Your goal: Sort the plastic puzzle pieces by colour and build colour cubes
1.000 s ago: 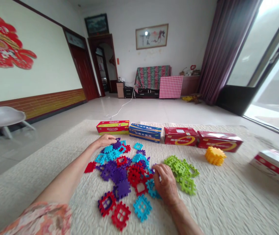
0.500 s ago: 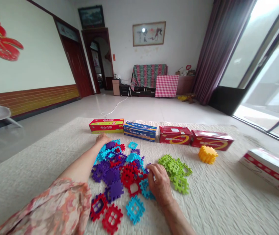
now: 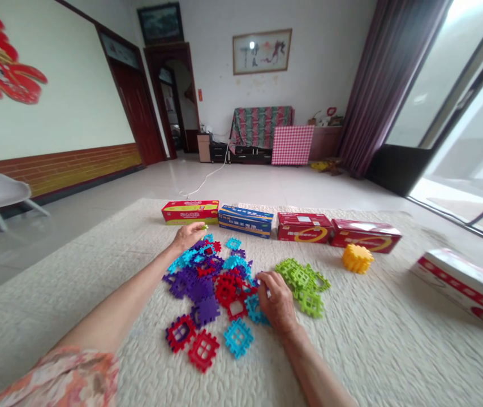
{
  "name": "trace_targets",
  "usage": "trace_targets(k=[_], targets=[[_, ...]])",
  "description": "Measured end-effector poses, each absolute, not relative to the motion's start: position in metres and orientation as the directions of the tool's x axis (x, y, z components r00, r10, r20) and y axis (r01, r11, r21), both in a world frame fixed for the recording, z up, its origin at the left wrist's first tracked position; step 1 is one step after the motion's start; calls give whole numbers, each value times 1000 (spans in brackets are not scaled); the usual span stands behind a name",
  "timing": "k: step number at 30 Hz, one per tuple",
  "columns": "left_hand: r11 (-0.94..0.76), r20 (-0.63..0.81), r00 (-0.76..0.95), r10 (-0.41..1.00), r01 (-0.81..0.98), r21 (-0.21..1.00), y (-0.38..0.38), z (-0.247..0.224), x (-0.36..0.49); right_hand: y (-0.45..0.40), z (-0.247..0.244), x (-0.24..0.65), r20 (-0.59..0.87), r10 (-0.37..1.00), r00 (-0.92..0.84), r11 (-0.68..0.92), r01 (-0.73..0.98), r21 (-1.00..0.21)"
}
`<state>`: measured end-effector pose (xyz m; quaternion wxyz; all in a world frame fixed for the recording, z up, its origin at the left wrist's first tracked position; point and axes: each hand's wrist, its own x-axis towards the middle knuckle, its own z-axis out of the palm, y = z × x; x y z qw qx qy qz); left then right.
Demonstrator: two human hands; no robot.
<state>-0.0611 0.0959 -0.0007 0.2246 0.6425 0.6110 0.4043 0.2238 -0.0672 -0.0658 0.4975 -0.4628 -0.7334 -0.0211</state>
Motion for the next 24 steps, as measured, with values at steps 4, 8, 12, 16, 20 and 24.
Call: trace_targets(k=[4,8,12,16,20,24], targets=[[-239,175,170,970,533,812,54,0,-18,-74,-63,224,755,653,-62,566,702,-432],[-351,204,317,926,531,771,27,3,47,-88,-50,239,792,605,86,512,719,-469],[-496,289,411,865,604,624,8,1,103,-108,-41,261,816,556,158,460,759,-460],[-544,320,442,838,629,555,-15,-9,118,-133,-51,264,789,610,74,469,769,-434],[-599,326,503,800,646,474,-41,-27,109,-151,-65,252,707,702,-86,482,788,-383],[-634,316,554,771,719,286,-56,-43,103,-156,-62,246,619,761,-193,482,807,-341]])
